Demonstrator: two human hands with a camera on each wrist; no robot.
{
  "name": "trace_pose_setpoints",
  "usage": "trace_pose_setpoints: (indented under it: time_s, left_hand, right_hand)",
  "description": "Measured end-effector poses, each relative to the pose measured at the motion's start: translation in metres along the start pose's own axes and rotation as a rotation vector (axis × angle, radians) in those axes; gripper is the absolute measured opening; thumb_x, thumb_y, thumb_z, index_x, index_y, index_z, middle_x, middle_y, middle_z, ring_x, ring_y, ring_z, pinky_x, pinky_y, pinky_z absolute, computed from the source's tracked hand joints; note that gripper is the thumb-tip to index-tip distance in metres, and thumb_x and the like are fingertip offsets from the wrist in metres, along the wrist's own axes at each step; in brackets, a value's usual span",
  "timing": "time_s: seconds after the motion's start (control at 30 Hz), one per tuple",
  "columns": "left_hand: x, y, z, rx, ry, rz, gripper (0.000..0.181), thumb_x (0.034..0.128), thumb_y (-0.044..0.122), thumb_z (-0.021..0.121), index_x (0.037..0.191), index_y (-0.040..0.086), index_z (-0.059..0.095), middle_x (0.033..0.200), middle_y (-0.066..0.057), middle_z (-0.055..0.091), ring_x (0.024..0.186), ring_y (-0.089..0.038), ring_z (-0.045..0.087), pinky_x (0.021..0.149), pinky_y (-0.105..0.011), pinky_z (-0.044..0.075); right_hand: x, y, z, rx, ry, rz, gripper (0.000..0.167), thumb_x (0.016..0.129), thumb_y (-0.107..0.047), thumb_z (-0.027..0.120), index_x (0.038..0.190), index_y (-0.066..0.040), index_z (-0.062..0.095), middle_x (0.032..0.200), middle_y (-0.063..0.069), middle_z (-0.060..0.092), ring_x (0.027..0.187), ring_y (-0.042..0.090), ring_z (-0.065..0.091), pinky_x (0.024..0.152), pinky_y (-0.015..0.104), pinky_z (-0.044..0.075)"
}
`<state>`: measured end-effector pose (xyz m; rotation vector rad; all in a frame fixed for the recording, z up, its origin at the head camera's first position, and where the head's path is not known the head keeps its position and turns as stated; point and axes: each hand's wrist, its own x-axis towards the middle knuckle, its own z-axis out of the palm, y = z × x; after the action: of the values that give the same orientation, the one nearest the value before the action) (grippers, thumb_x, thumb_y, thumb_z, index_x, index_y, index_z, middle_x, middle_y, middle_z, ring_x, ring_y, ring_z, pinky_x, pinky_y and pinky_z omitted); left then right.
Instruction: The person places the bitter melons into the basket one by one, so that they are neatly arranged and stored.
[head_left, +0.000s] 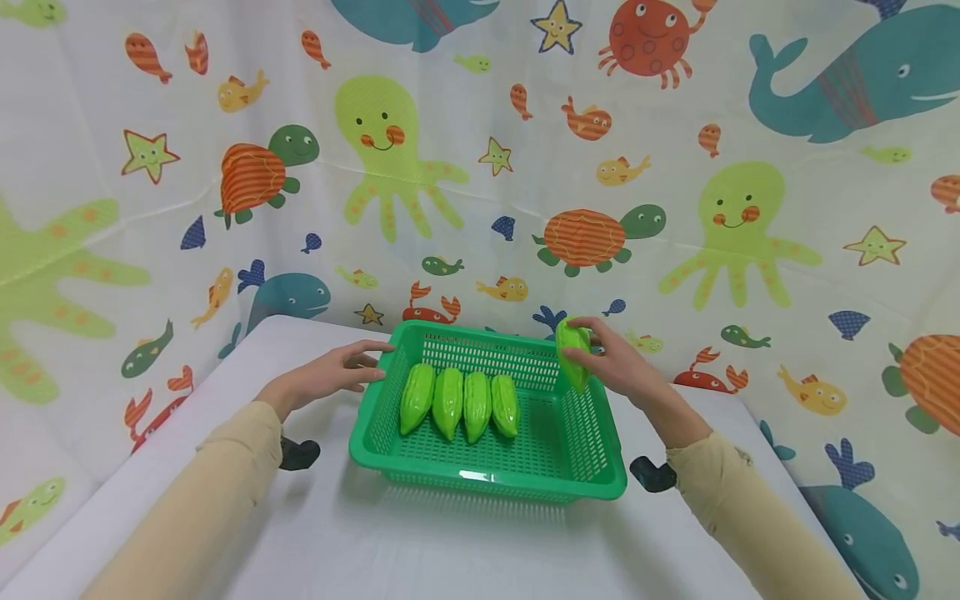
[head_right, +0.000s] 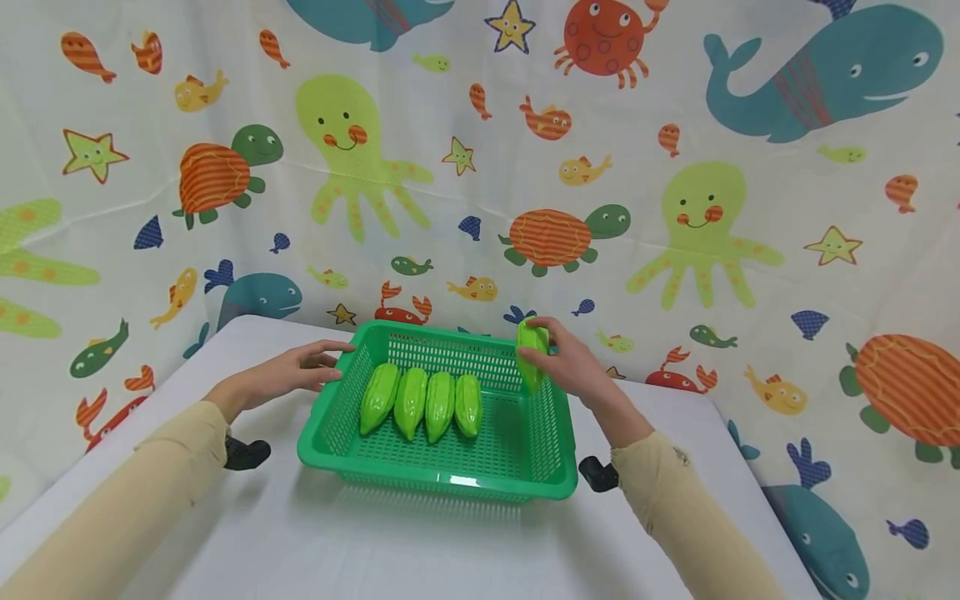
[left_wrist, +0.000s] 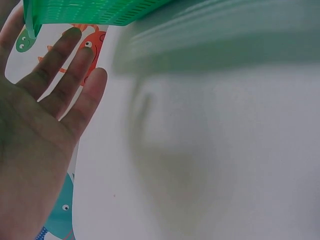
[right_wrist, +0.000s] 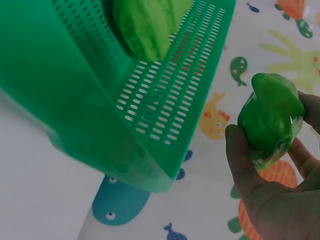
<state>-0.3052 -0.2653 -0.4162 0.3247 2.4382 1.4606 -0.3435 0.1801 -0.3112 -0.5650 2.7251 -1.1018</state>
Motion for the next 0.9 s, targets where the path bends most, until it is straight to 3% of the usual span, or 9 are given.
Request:
trace_pose_setpoints:
  time_s: [0.27,0.6,0.9]
  left_hand:
    - [0.0,0.0,0.0,0.0,0.001,-0.002,0.066,0.094,0.048,0.061,0.15,0.027,0.034,0.148,-0.019,0.04,0.135,-0.038,0.04,0.103,-0.054,0.044]
    - [-0.001,0.004,0.002,0.005,0.002,-0.007,0.066,0.0943,0.047,0.061,0.151,0.027,0.034,0.149,-0.02,0.039,0.135,-0.039,0.039,0.103,-0.054,0.044]
    - [-0.003,0.004,0.001,0.022,0.001,0.001,0.066,0.0955,0.046,0.06,0.151,0.023,0.032,0.148,-0.022,0.039,0.134,-0.04,0.04,0.102,-0.055,0.044]
  right_hand:
    - [0.015,-0.006,0.018,0.007,-0.059,0.03,0.054,0.097,-0.037,0.06,0.143,-0.018,0.041,0.138,0.024,0.047,0.122,0.039,0.05,0.096,0.055,0.048]
    - [0.027,-0.002,0.034,-0.059,-0.126,0.059,0.05,0.097,-0.038,0.061,0.141,-0.019,0.045,0.144,0.022,0.044,0.129,0.04,0.045,0.095,0.055,0.047]
    - [0.031,-0.001,0.041,-0.067,-0.174,0.052,0.048,0.095,-0.032,0.064,0.138,-0.017,0.049,0.136,0.025,0.051,0.119,0.039,0.054,0.088,0.049,0.051]
